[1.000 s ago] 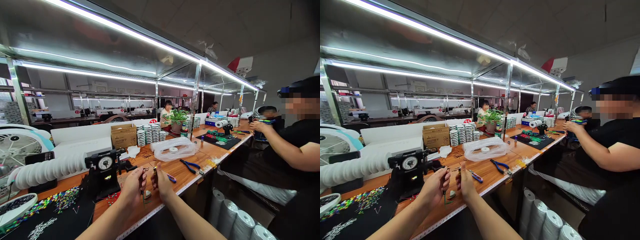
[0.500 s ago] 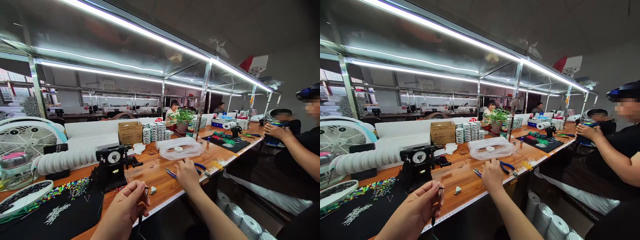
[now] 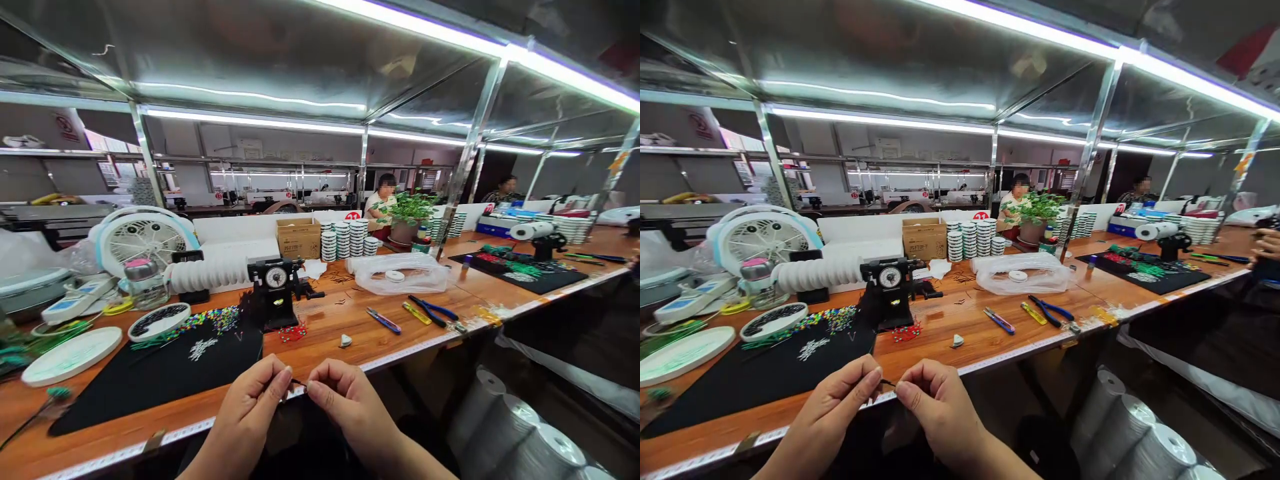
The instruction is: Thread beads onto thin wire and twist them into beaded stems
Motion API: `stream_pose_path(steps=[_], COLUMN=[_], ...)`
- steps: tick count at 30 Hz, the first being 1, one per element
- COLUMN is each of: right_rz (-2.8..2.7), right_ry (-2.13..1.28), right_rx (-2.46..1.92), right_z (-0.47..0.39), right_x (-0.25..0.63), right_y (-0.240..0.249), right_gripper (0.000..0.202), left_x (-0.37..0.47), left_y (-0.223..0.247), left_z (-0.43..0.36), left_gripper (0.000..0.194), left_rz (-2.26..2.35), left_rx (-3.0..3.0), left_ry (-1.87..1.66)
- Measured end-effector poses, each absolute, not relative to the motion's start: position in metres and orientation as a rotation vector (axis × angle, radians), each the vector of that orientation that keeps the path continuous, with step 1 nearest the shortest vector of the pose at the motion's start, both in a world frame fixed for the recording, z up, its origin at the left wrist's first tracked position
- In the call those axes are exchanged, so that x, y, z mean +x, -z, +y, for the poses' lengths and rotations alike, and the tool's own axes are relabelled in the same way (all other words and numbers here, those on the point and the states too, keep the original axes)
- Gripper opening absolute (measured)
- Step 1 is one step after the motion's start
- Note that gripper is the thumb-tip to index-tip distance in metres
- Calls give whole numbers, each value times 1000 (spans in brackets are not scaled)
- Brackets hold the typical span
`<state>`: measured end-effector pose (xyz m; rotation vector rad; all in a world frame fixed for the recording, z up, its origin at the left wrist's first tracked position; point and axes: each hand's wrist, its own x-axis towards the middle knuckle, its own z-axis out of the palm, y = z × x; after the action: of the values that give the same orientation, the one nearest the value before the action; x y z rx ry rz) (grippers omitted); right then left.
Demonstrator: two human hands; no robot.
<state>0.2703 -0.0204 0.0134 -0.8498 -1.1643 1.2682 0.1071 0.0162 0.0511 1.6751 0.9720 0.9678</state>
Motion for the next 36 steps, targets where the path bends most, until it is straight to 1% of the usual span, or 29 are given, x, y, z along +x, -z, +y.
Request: stream_pose_path(steps=[6, 10, 13, 15, 18, 19, 20, 22, 23, 28, 32, 35, 36], right_rz=[-1418, -1544, -1649, -1721, -1800, -1818, -1830, -1848, -1856, -1957, -1941, -1822, -1776], right_ry=[-1110, -1016, -969, -967, -975, -973, -964, -930, -906, -737, -737, -822, -858], right_rx=[-1056, -1165, -1228, -1256, -1281, -1286, -1288, -1278, -1270, -1229, -1272, -1258, -1238], right_z=[-18, -14, -13, -13, -14, -15, -15, -15, -15, -16, -19, -21, -21], right_x=[257, 247, 249, 255, 262, 263, 262, 259, 256, 244, 242, 243, 244], right_y=[-14, -6, -6, -7, -9, -10, -10, -10, -10, -11, -16, -17, -17], right_gripper=[20, 22, 26, 27, 27, 26, 26, 25, 24, 21, 19, 21, 21], left_x=[90, 78, 53, 21, -40, -59, -75, -94, -97, -82, -83, -85, -81], left_y=[-29, -11, -8, -16, -37, -43, -47, -49, -47, -28, -34, -48, -51], left_z=[14, 5, 0, 6, 34, 49, 65, 97, 111, 152, 154, 128, 113], left_gripper=[29, 27, 28, 25, 16, 17, 16, 9, 8, 18, 20, 13, 15], left_rz=[1013, 1090, 1137, 1281, 1753, 1945, 2009, 2003, 2001, 2080, 2057, 1957, 1892], left_rx=[1737, 1800, 1864, 1926, 1974, 1985, 1995, 2059, 2083, 2059, 1963, 1861, 1828], left_ry=[-1062, -1083, -1098, -1260, -1550, -1528, -1467, -1274, -1189, -986, -1006, -1124, -1157])
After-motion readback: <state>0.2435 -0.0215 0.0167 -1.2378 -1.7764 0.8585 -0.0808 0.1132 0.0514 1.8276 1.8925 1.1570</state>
